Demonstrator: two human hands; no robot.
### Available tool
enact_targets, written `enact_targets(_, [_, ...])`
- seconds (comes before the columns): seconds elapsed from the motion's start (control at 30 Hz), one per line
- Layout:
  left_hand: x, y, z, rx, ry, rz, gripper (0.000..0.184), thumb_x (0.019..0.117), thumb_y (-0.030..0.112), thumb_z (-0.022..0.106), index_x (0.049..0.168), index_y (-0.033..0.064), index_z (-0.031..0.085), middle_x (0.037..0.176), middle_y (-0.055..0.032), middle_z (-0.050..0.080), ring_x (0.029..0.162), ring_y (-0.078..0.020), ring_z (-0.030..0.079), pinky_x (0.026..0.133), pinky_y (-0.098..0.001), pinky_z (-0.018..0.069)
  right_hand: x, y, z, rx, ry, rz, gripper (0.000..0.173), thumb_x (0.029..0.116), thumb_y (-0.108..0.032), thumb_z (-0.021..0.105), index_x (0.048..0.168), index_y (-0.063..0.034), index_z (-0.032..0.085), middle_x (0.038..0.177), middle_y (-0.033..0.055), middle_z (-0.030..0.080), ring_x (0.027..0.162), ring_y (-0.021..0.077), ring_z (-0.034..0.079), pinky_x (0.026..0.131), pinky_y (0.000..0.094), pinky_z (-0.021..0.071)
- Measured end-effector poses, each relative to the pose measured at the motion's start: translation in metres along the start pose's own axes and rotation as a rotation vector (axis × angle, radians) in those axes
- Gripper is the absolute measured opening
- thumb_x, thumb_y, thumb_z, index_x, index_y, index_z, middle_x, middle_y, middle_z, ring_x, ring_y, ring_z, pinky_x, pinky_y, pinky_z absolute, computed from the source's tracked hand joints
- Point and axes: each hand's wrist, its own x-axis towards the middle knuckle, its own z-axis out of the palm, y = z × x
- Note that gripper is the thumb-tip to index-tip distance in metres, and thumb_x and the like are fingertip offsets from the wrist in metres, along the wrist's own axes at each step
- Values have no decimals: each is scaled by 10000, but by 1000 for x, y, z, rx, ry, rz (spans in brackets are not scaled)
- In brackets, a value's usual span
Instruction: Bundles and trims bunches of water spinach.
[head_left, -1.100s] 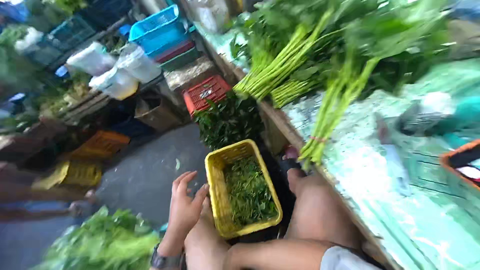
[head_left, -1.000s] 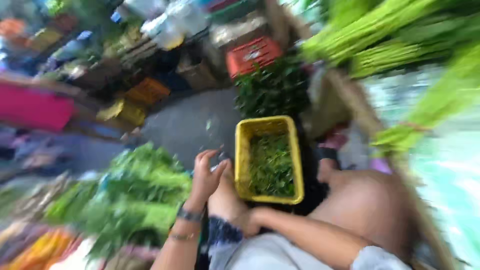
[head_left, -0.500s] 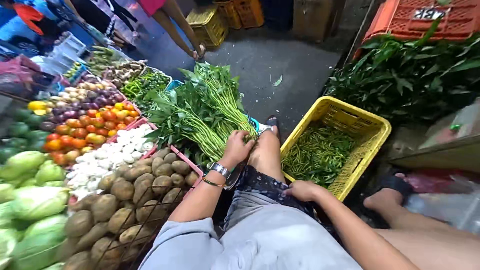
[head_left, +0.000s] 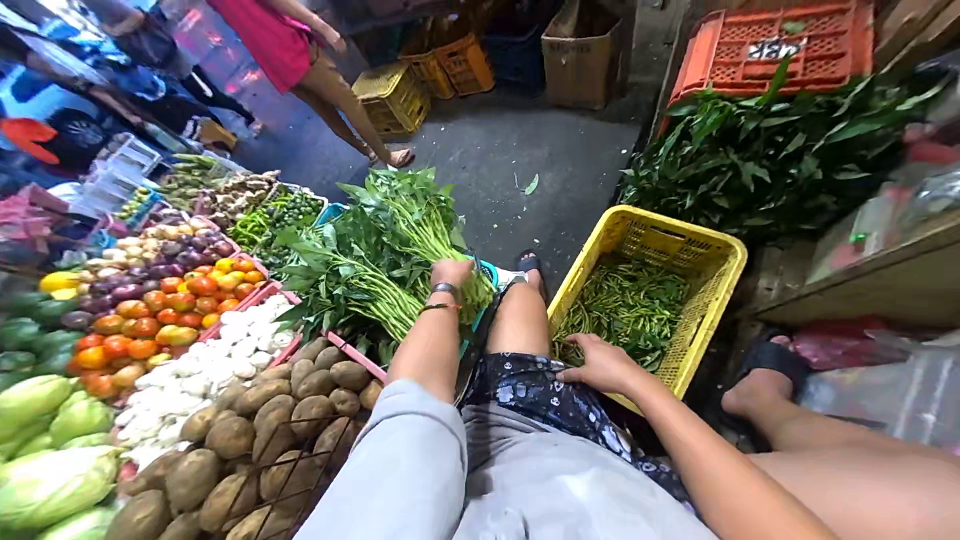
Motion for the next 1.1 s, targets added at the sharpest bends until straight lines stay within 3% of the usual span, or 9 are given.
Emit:
enact_targets(0.03, [0,-6,-7,-66,-21,-4,658,836,466,779,1162,-92,656,1200,-314,644,1142,-461,626,947,-675,496,-7,1,-10,-7,2,3,836,860,-578,763,1522,-161,468,1516,163,490,1371,367,497,1119,628,378])
enact_targets(0.27, [-49,-64,-70,-378,42,-68,481,896,357,684,1165,-39,635,1030,-217,673,887,-323,667,780,-538,556,-45,-18,-69,108,114,-153,617,972,-505,665,1446,-125,558,1485,169,518,1335,352,531,1105,579,423])
enact_targets(0.4, [-108,-50,-74,-270,88,154,578,823,352,857,1170,-49,626,934,-178,701,795,-272,704,767,-487,597,-53,-23,-85,226,210,-231,527,987,-486,649,1388,-147,612,1441,128,569,1293,302,572,1082,547,458])
enact_targets(0.5, [-146,-32,-59,-299,13,271,494,806,185,829,1206,-9,615,948,-132,709,803,-216,710,764,-442,605,-64,-29,-85,322,316,-311,417,1005,-426,641,1308,-141,669,1361,82,633,1251,225,613,1074,473,497])
enact_targets(0.6, [-180,-7,-39,-313,-73,414,490,795,182,799,1217,20,609,931,-93,721,767,-181,723,724,-409,630,-82,-36,-83,415,380,-388,296,1018,-364,640,1204,-149,724,1195,37,693,1079,141,673,973,394,560])
enact_targets(0.7, [-208,27,-21,-258,-164,520,561,790,237,826,1274,65,602,997,-73,717,845,-155,718,780,-401,620,-104,-33,-89,416,302,-501,268,1037,-358,605,1142,-158,750,1033,-19,731,932,54,677,877,312,567])
enact_targets(0.8, [-225,54,-2,-157,-164,681,648,793,302,866,1319,53,581,1030,-90,715,933,-176,703,866,-436,587,-130,-32,-95,486,313,-601,272,1043,-334,601,1196,-153,734,1037,-31,734,929,24,674,866,260,567])
enact_targets(0.97, [-243,83,24,-13,-131,856,706,802,364,810,1391,82,542,1050,-73,716,956,-182,701,870,-461,584,-140,-20,-111,549,772,-289,228,1017,-284,656,1219,-193,709,979,-26,742,809,88,707,758,350,614])
enact_targets(1.1, [-249,92,36,-114,-199,918,669,781,292,814,1355,66,555,1013,-36,718,897,-106,706,817,-368,606,-151,-8,-125,387,585,-184,276,1014,-400,639,1029,-143,735,911,13,723,860,144,692,825,427,569])
